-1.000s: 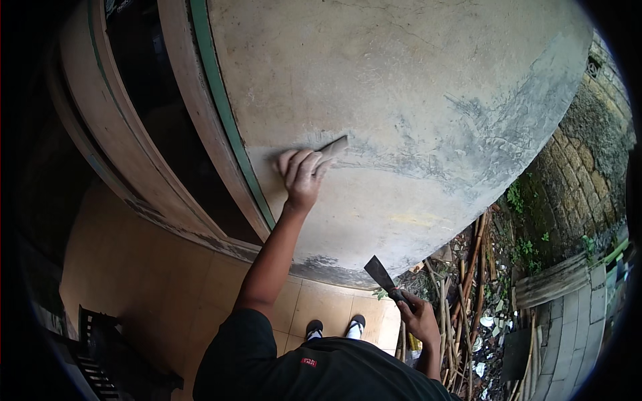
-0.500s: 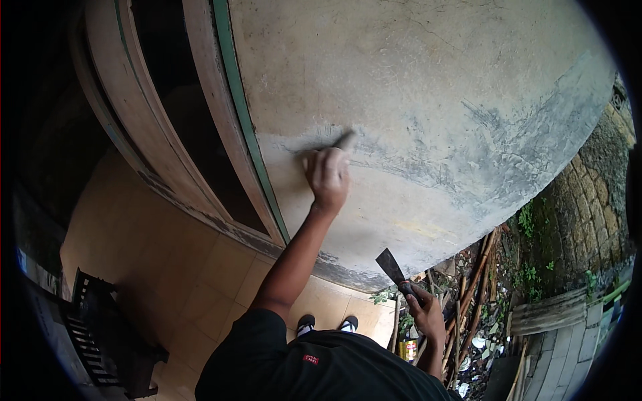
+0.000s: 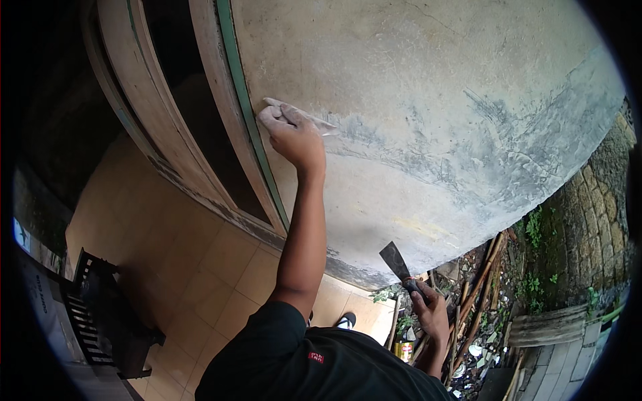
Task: The person scrapes a wall with a putty knife, then applies plaster to the wall with the same tool to repair it.
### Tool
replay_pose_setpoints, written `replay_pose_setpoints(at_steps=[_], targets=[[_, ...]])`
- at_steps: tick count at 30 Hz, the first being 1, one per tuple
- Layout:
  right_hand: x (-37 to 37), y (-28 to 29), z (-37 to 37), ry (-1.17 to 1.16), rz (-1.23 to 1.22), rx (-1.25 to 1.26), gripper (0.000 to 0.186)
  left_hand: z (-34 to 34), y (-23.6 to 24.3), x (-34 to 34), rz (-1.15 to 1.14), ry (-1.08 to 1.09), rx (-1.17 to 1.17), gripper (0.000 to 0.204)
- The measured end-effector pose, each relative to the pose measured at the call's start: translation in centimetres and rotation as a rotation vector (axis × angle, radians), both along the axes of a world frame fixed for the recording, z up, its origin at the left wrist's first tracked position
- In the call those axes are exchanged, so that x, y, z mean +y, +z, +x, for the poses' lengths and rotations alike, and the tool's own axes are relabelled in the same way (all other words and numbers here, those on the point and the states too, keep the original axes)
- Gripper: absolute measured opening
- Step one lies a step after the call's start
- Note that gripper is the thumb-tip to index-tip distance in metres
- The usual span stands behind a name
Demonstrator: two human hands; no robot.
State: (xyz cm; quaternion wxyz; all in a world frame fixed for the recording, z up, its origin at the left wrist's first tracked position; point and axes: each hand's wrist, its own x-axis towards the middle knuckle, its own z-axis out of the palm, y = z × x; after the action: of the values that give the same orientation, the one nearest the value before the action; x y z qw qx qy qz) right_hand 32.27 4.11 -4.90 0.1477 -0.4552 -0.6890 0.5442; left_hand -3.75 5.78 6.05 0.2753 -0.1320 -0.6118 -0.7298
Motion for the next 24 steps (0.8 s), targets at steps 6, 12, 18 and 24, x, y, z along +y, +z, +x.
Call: replay_pose_setpoints(at_steps=[6, 12, 18, 24], targets=[[1.9, -2.4, 1.2, 0.022, 0.062, -0.015, 0.038, 5.1, -2.5, 3.0, -0.12, -0.05, 0.14, 0.009], [1.9, -0.6, 1.4, 0.028, 0.048, -0.029, 0.035, 0.8, -0.8, 1.7, 0.023, 0.008, -0.083, 0.007], [3.0, -2.2, 1.5, 0.083, 0.045, 0.011, 0.033, 2.8, -2.7, 2.6, -0.149, 0.088, 0.084, 0.007], [2.5, -2.5, 0.3, 0.089, -0.038, -0.039, 0.033, 5.3, -3.0, 3.1, -0.079, 0.003, 0.144, 0.01]])
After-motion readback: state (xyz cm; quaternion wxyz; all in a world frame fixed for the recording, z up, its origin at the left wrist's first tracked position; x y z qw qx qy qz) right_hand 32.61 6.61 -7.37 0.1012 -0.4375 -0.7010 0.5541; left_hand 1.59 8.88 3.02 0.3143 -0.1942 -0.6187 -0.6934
